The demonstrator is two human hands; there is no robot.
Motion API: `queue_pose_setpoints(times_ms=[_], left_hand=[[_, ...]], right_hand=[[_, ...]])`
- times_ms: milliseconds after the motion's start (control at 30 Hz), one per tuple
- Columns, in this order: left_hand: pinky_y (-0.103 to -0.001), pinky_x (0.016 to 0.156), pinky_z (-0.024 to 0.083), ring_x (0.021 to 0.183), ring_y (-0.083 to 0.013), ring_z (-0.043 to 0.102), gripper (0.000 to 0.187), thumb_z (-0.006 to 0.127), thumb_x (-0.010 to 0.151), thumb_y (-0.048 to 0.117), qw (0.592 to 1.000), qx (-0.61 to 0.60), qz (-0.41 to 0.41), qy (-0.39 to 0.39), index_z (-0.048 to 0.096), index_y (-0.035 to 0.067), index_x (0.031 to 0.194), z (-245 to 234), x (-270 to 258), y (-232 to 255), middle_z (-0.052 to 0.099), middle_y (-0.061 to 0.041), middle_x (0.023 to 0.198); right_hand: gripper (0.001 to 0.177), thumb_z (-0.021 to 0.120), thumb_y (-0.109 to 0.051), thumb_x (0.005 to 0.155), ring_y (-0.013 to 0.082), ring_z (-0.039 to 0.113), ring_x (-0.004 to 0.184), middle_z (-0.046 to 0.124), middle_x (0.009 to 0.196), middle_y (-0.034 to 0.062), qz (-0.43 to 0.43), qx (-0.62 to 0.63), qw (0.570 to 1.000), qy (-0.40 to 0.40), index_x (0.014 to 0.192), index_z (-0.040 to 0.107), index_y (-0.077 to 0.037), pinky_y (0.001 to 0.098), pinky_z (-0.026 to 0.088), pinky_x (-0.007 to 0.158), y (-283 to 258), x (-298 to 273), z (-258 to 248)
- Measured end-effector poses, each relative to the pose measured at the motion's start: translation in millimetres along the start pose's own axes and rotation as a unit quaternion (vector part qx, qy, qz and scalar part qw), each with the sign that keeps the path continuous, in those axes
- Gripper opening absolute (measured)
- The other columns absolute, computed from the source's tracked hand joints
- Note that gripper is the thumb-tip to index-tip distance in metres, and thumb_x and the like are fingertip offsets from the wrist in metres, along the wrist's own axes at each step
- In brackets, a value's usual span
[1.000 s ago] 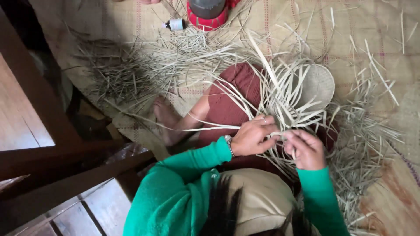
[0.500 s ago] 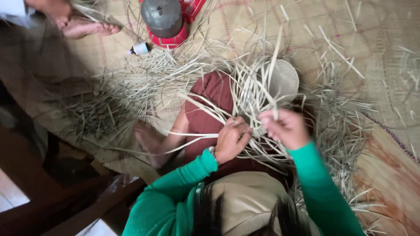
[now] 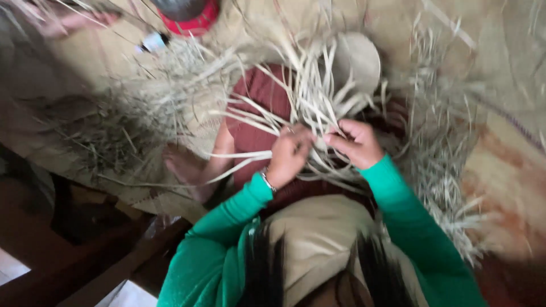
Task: The person is weaving dried plant fibers into a circular structure, likely a basket or hat, while sitting on a mat on the floor.
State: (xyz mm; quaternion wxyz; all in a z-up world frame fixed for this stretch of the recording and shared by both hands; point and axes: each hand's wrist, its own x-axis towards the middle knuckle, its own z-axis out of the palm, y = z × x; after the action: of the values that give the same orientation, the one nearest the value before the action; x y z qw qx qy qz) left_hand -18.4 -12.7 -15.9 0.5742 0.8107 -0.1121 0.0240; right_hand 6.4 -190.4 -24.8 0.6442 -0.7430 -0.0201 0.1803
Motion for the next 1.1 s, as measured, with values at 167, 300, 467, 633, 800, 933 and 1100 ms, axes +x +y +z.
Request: queue_pose_setpoints(times_ms=[167, 300, 467, 633, 800, 933, 1100], left_hand=[[-0.037, 0.074, 0.039, 0.076, -0.0313, 0.049, 0.015, 0.050, 0.084, 0.016, 0.998, -0.041, -0.040, -0.012, 0.054, 0.012, 0.070, -3, 4, 2, 0.054, -0.008, 0.074], [-0.039, 0.074, 0.038, 0.074, -0.0330, 0.049, 0.015, 0.055, 0.081, 0.017, 0.999, -0.034, -0.038, -0.018, 0.054, 0.011, 0.068, -1, 3, 5, 0.054, -0.008, 0.074], [-0.037, 0.076, 0.038, 0.072, -0.0321, 0.050, 0.010, 0.059, 0.075, 0.011, 0.999, -0.025, -0.024, -0.023, 0.058, 0.013, 0.065, 7, 0, -1, 0.055, -0.007, 0.073], [-0.036, 0.076, 0.036, 0.070, -0.0277, 0.052, 0.008, 0.061, 0.075, 0.008, 0.998, -0.055, -0.029, -0.021, 0.061, 0.011, 0.068, 5, 1, 3, 0.056, -0.004, 0.073], [-0.040, 0.072, 0.039, 0.072, -0.0356, 0.050, 0.013, 0.058, 0.078, 0.007, 0.998, -0.060, 0.004, -0.007, 0.054, 0.005, 0.066, 2, 4, 9, 0.052, -0.011, 0.073], [-0.042, 0.071, 0.039, 0.072, -0.0379, 0.048, 0.017, 0.054, 0.082, 0.006, 0.997, -0.070, 0.015, 0.005, 0.048, 0.004, 0.066, 1, 4, 12, 0.047, -0.013, 0.074], [-0.041, 0.070, 0.039, 0.071, -0.0366, 0.048, 0.017, 0.055, 0.081, 0.007, 0.998, -0.043, 0.038, -0.003, 0.048, 0.004, 0.066, -2, 7, 20, 0.047, -0.012, 0.074]], right_hand=[[0.009, 0.069, -0.004, 0.068, 0.0114, 0.050, 0.058, 0.054, 0.059, 0.0092, -0.079, -0.080, 0.993, -0.029, 0.075, 0.064, -0.001, 0.0255, 0.041, 0.055, -3, -24, 7], [0.008, 0.068, -0.003, 0.071, 0.0137, 0.048, 0.062, 0.050, 0.063, 0.0086, -0.123, -0.076, 0.989, -0.033, 0.077, 0.063, 0.000, 0.0284, 0.041, 0.059, -6, -24, 6], [0.011, 0.068, -0.002, 0.072, 0.0114, 0.044, 0.064, 0.046, 0.071, 0.0086, -0.106, 0.061, 0.989, -0.080, 0.071, 0.057, 0.001, 0.0253, 0.038, 0.058, -35, -27, 7], [0.006, 0.045, -0.001, 0.087, 0.0144, 0.045, 0.041, 0.039, 0.044, 0.0101, -0.141, 0.288, 0.946, 0.042, 0.086, 0.045, 0.006, 0.0242, 0.040, 0.045, -51, -27, -13], [0.008, 0.055, -0.002, 0.081, 0.0199, 0.059, 0.049, 0.060, 0.061, 0.0182, 0.002, -0.065, 0.997, 0.034, 0.080, 0.057, 0.006, 0.0268, 0.047, 0.044, -25, -34, 2], [0.022, 0.062, -0.014, 0.080, 0.0192, 0.061, 0.049, 0.060, 0.052, 0.0133, 0.015, -0.155, 0.988, -0.023, 0.068, 0.058, 0.004, 0.0286, 0.048, 0.050, -13, -36, 16], [0.013, 0.067, -0.012, 0.077, 0.0109, 0.056, 0.060, 0.060, 0.063, 0.0097, 0.020, 0.044, 0.997, 0.064, 0.077, 0.061, -0.001, 0.0252, 0.048, 0.058, 11, -24, 6]])
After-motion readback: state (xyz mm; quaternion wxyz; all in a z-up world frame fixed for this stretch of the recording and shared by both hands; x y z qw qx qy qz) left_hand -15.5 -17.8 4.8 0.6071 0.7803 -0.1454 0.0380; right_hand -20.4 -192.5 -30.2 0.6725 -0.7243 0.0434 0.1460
